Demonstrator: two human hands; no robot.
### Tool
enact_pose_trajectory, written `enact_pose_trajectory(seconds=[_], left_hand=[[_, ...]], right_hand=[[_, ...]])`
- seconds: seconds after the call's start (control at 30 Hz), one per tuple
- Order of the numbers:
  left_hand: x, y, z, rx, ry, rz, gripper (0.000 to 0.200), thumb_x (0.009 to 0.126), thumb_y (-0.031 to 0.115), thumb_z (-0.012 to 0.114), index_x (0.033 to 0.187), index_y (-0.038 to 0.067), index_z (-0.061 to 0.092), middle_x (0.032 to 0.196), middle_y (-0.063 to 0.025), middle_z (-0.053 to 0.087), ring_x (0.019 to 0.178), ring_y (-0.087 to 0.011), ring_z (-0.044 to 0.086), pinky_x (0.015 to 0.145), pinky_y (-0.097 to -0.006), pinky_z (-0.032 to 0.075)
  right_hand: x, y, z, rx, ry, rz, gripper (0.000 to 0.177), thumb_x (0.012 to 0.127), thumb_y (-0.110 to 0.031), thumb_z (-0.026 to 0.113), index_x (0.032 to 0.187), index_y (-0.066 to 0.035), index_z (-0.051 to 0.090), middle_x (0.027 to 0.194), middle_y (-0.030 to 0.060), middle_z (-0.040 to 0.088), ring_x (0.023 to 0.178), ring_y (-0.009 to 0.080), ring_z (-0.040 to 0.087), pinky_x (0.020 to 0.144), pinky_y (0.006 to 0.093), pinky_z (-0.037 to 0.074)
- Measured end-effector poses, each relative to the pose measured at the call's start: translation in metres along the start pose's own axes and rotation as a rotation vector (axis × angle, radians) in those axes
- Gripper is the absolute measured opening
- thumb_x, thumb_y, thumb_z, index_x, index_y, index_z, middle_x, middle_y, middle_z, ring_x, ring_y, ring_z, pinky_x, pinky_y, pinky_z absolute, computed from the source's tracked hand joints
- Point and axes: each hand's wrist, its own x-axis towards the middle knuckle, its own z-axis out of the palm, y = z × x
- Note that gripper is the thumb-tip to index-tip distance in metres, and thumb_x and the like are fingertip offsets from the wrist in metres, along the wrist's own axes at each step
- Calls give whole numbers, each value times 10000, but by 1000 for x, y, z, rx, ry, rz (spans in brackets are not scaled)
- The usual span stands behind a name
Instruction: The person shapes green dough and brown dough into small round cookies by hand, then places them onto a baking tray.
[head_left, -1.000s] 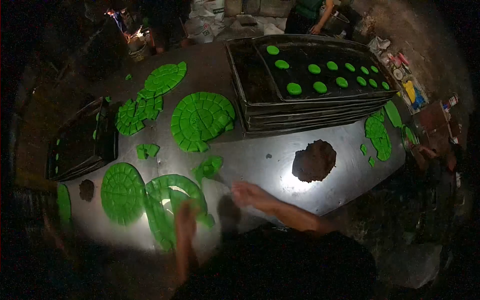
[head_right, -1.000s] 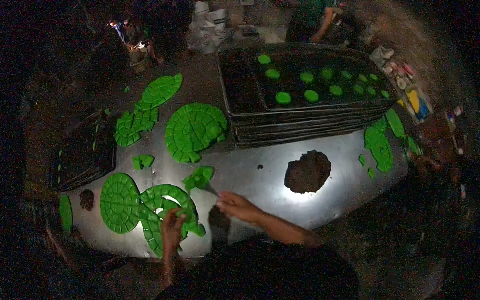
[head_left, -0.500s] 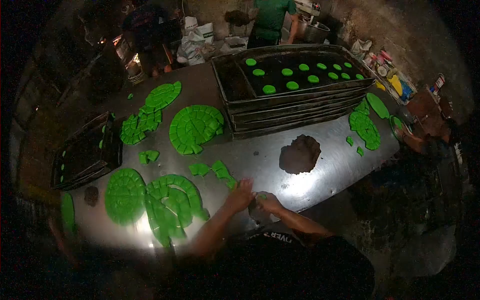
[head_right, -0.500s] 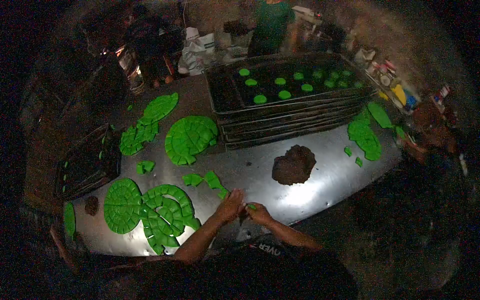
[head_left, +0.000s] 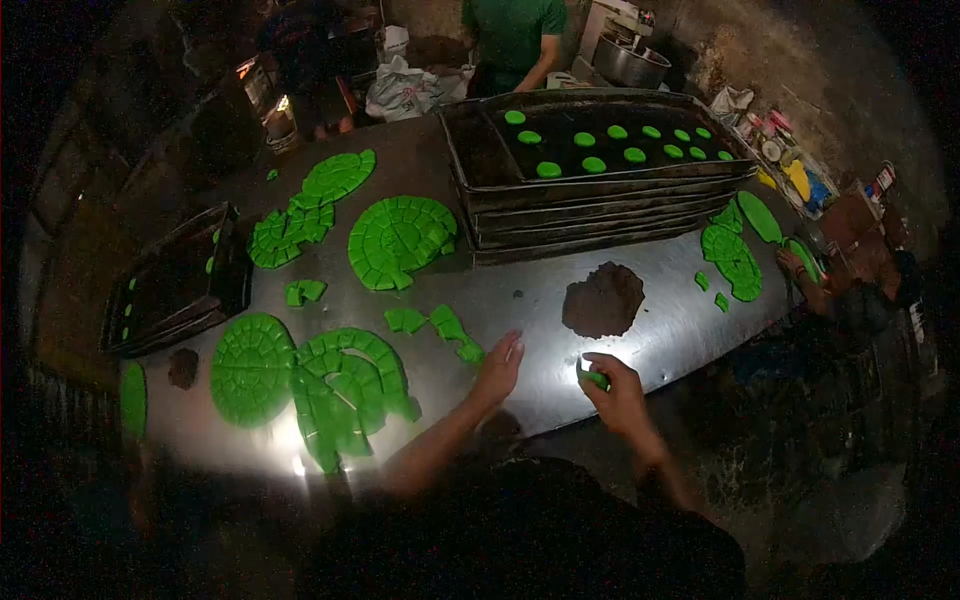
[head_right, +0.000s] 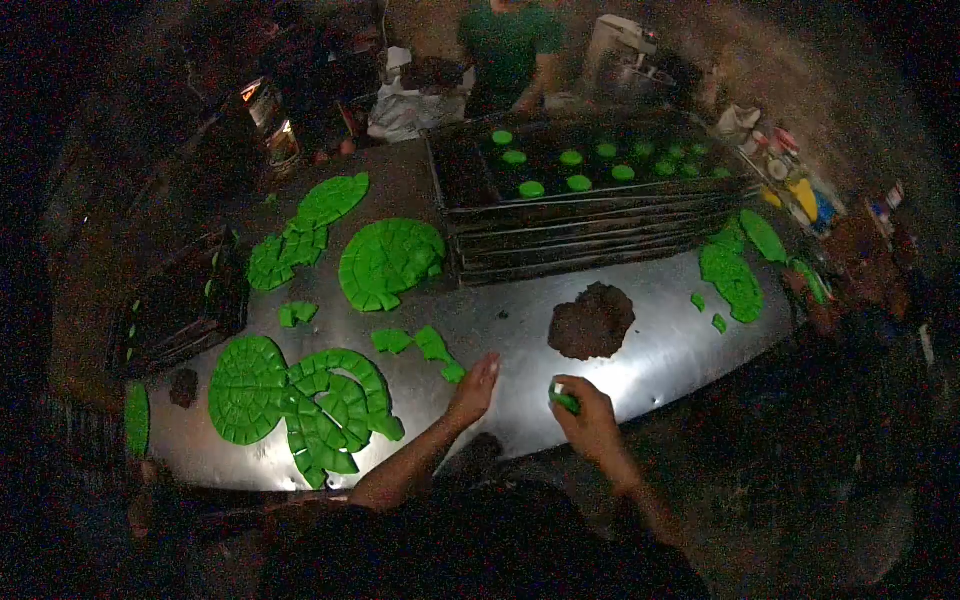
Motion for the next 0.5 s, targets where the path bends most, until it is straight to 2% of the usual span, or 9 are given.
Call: enact_pose_trajectory(seconds=[0.03,0.07,0.1,0.13,0.17,0.23,0.37,0.43,0.5], left_hand=[[-1,27,-2,-3,7,-10,414,961,333,392,1193,12,513,1214,-205,517,1153,-294,492,980,-397,382],[-3,57,-5,-323,73,-69,383,970,333,382,1084,9,551,1051,-162,565,993,-237,544,856,-339,429],[-3,77,-12,-643,146,-125,393,979,333,372,975,5,589,889,-118,613,832,-180,595,731,-282,475],[-5,86,-20,-645,165,-135,393,979,333,372,975,5,589,889,-118,613,832,-180,595,731,-282,475],[-7,91,-27,-649,220,-118,401,984,337,360,888,13,577,796,-71,579,739,-133,551,654,-266,442],[-9,109,-43,-619,373,-95,450,989,342,349,709,37,524,616,1,492,578,-75,455,523,-256,348],[-21,117,-56,-575,417,-55,468,987,355,346,706,31,532,605,-10,497,574,-80,458,513,-268,362],[-20,113,-43,-428,661,111,476,986,358,349,695,27,530,580,-12,486,561,-88,458,500,-271,361],[-22,110,-56,-511,563,127,472,983,351,358,679,27,517,581,-9,483,552,-92,447,502,-275,357]], right_hand=[[9,-3,20,95,166,-123,249,823,-88,637,1054,-7,589,896,106,559,833,205,572,705,308,466],[15,-11,37,192,328,-246,212,815,-67,639,1011,2,597,899,118,557,822,210,573,702,310,467],[20,-24,48,181,369,-338,196,816,-71,640,990,9,599,907,118,561,818,214,578,699,311,468],[25,-39,58,172,406,-431,182,818,-74,641,970,17,600,914,118,566,814,218,583,697,311,470],[28,-51,71,326,395,-483,176,814,-70,651,952,28,605,897,120,573,797,214,584,675,308,472],[27,-72,85,319,429,-514,179,814,-70,655,956,26,607,883,120,578,783,211,584,665,303,473],[49,-77,108,320,604,-651,128,816,-71,656,859,28,587,794,114,594,685,194,578,571,295,454],[62,-73,116,304,738,-713,158,817,-81,657,748,-6,536,648,103,561,537,182,526,489,294,413],[65,-74,121,315,693,-636,182,804,-92,674,712,-20,534,571,111,519,470,180,490,470,301,403]])
